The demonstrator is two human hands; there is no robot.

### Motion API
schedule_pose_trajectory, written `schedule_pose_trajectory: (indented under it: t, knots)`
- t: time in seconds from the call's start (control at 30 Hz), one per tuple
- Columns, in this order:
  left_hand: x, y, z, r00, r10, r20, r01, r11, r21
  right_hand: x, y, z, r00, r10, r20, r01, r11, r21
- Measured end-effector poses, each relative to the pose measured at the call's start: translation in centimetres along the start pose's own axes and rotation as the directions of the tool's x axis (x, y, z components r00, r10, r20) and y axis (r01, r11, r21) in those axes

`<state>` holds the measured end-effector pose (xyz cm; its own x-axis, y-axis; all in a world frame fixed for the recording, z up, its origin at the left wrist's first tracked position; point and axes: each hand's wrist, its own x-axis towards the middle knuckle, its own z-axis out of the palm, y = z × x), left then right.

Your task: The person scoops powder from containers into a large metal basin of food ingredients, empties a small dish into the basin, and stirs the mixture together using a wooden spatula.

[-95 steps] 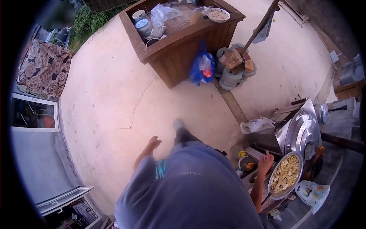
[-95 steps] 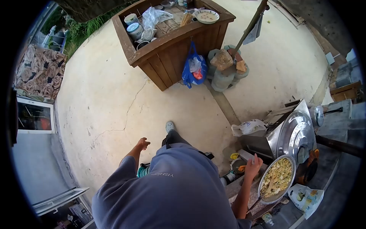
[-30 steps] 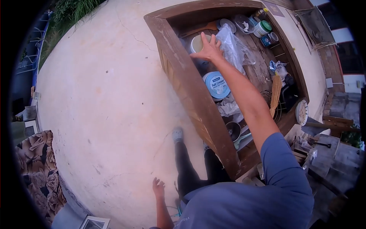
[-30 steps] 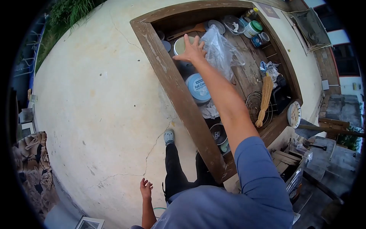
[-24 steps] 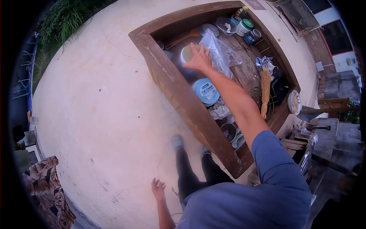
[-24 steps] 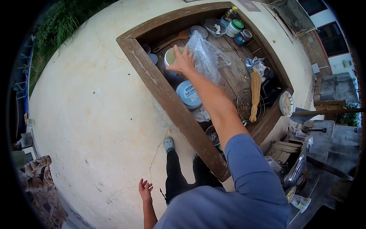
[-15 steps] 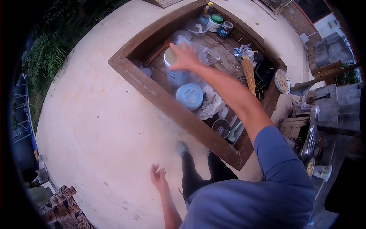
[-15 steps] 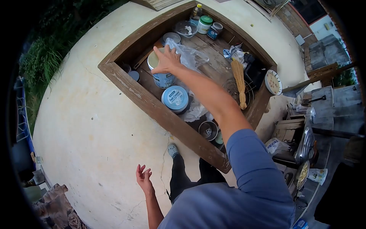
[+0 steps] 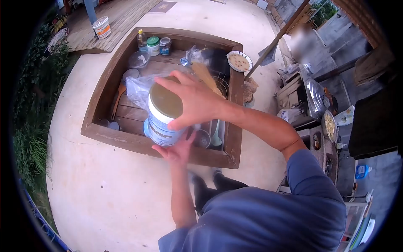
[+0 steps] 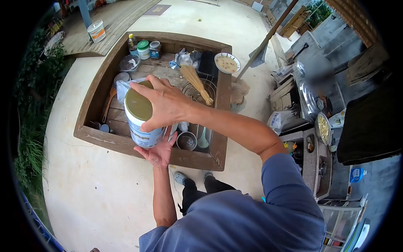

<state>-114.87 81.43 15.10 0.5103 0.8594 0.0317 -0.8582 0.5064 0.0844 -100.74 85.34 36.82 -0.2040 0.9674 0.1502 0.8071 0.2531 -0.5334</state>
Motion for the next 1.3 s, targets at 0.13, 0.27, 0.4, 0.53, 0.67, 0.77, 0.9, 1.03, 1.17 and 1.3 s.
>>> schedule_pose_trajectory:
  t: [0.13, 0.27, 0.4, 0.53, 0.67, 0.77, 0.9, 1.03, 1.17, 1.3]
  knots:
    - [-5.3, -8.1, 0.5, 0.977, -0.186, -0.102, 0.176, 0.98, -0.095, -11.2, 1.8, -1.4, 0.976, 0.213, 0.036, -0.213, 0.977, 0.008]
    - [-8.6, -14.8, -1.1, 0.931, -0.348, -0.109, 0.349, 0.937, -0.006, -22.8, 3.0, -3.3, 0.913, 0.407, -0.019, -0.406, 0.913, 0.048]
    - [-10.2, -23.3, 1.0, 0.882, -0.463, -0.091, 0.464, 0.886, -0.015, -33.8, 3.8, -6.1, 0.85, 0.496, -0.179, -0.501, 0.865, 0.021]
    - [-13.7, -34.5, 2.0, 0.849, -0.529, -0.012, 0.529, 0.849, 0.007, -46.2, 6.0, -9.7, 0.804, 0.51, -0.307, -0.536, 0.844, -0.001]
    - [-18.8, -46.2, 0.5, 0.729, -0.678, -0.096, 0.681, 0.732, 0.0, -58.9, 7.7, -12.4, 0.743, 0.569, -0.352, -0.627, 0.776, -0.069]
    - [-21.6, -54.8, -0.1, 0.596, -0.8, -0.066, 0.8, 0.599, -0.031, -67.5, 9.6, -14.9, 0.659, 0.612, -0.438, -0.684, 0.73, -0.009]
    - [-24.2, -63.9, 3.2, 0.424, -0.904, -0.047, 0.905, 0.422, 0.058, -78.0, 10.0, -19.3, 0.646, 0.654, -0.394, -0.729, 0.682, -0.062]
    - [-25.0, -70.9, 4.8, 0.199, -0.979, -0.037, 0.97, 0.192, 0.152, -86.2, 10.6, -21.6, 0.612, 0.64, -0.464, -0.773, 0.608, -0.181]
    - [-25.6, -77.1, 4.9, 0.028, -0.992, -0.121, 0.986, 0.008, 0.164, -91.7, 12.2, -23.0, 0.533, 0.708, -0.463, -0.843, 0.488, -0.226]
    - [-25.0, -83.8, 4.9, -0.12, -0.983, -0.14, 0.978, -0.141, 0.156, -96.3, 16.3, -24.0, 0.449, 0.796, -0.405, -0.893, 0.384, -0.235]
